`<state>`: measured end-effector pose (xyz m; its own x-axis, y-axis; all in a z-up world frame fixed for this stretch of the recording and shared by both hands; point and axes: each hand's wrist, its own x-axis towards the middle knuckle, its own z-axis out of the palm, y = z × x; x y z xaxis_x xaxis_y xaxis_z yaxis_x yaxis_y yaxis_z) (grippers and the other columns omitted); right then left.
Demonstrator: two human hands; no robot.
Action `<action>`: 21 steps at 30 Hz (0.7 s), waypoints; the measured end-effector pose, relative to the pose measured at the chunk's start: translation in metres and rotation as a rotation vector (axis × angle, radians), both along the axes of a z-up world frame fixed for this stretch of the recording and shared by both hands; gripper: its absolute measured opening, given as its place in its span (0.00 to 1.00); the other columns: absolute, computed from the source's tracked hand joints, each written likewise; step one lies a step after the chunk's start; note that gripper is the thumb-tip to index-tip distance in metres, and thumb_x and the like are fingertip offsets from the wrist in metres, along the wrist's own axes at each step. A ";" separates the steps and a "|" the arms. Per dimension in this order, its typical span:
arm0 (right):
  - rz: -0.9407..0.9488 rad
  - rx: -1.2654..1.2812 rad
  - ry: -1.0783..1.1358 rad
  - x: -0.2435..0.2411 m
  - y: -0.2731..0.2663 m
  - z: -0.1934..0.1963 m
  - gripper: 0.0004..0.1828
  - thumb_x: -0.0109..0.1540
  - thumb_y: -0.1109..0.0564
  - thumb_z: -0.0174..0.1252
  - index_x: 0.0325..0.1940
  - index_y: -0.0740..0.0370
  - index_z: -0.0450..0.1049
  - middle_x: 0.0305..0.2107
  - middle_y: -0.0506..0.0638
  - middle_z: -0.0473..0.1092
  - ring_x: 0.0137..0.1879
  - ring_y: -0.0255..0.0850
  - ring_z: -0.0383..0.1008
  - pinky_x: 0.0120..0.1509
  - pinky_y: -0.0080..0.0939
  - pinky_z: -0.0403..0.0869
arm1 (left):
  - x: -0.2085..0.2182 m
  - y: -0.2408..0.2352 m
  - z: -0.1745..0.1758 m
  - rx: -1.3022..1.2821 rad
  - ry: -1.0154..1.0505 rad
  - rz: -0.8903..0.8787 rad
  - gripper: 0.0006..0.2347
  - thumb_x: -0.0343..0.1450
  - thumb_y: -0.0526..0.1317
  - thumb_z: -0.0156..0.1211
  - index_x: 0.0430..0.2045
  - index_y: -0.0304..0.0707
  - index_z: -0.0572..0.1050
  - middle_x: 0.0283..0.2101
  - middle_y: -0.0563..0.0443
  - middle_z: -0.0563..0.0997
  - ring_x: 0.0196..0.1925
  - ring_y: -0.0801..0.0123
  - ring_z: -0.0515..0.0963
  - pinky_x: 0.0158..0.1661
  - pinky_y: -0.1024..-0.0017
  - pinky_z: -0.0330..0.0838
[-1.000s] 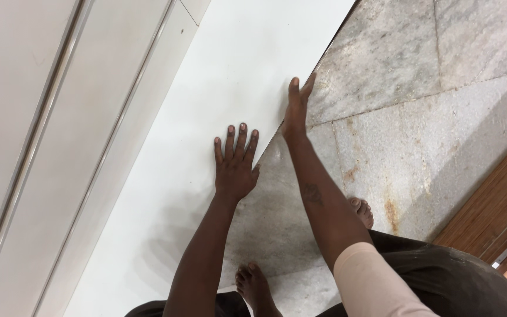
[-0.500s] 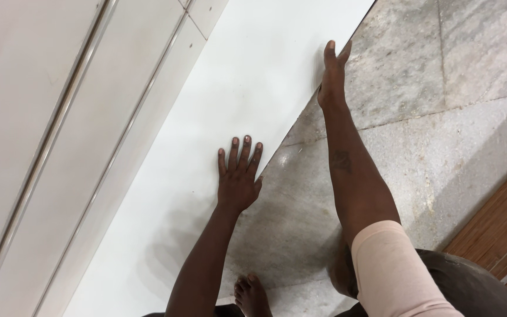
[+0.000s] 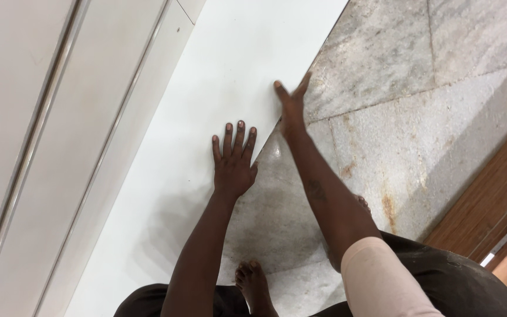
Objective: The person aligns a white cabinet panel against the wall and floor, then uses masking tape to secure the bottom edge of the panel to the floor. The person repeatedly adjusts the panel and applies tape along the seam.
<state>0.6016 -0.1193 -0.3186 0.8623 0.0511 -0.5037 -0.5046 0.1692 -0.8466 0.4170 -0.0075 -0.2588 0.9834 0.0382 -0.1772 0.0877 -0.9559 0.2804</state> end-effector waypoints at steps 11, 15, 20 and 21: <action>0.224 0.087 0.152 -0.122 0.015 0.035 0.68 0.60 0.50 0.61 0.73 0.65 0.08 0.71 0.72 0.48 0.76 0.58 0.53 0.77 0.54 0.59 | -0.001 -0.002 -0.014 0.021 0.035 0.032 0.36 0.73 0.47 0.59 0.76 0.51 0.46 0.80 0.47 0.41 0.81 0.54 0.34 0.73 0.41 0.25; 0.236 0.097 0.063 -0.125 0.016 0.026 0.64 0.62 0.48 0.63 0.75 0.74 0.18 0.71 0.76 0.47 0.77 0.60 0.52 0.78 0.55 0.61 | 0.001 -0.002 -0.013 -0.009 0.018 0.035 0.37 0.72 0.48 0.59 0.76 0.50 0.47 0.80 0.46 0.41 0.81 0.54 0.34 0.72 0.41 0.24; 0.247 -0.188 -0.007 -0.063 0.006 -0.007 0.69 0.63 0.44 0.66 0.74 0.77 0.14 0.73 0.78 0.40 0.78 0.61 0.50 0.78 0.53 0.59 | 0.004 -0.002 0.000 -0.007 0.117 0.018 0.40 0.69 0.48 0.63 0.75 0.51 0.46 0.80 0.47 0.41 0.81 0.54 0.35 0.73 0.41 0.25; 0.248 -0.232 -0.061 -0.046 0.002 -0.009 0.69 0.63 0.43 0.66 0.74 0.78 0.15 0.73 0.78 0.42 0.78 0.61 0.53 0.79 0.52 0.60 | 0.003 -0.001 0.002 -0.012 0.091 0.020 0.40 0.68 0.47 0.64 0.76 0.51 0.46 0.80 0.47 0.41 0.81 0.54 0.35 0.73 0.41 0.26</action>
<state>0.5559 -0.1174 -0.3280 0.8669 0.1535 -0.4743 -0.4534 -0.1526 -0.8781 0.4198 -0.0090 -0.2568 0.9624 0.0551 -0.2661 0.1323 -0.9503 0.2817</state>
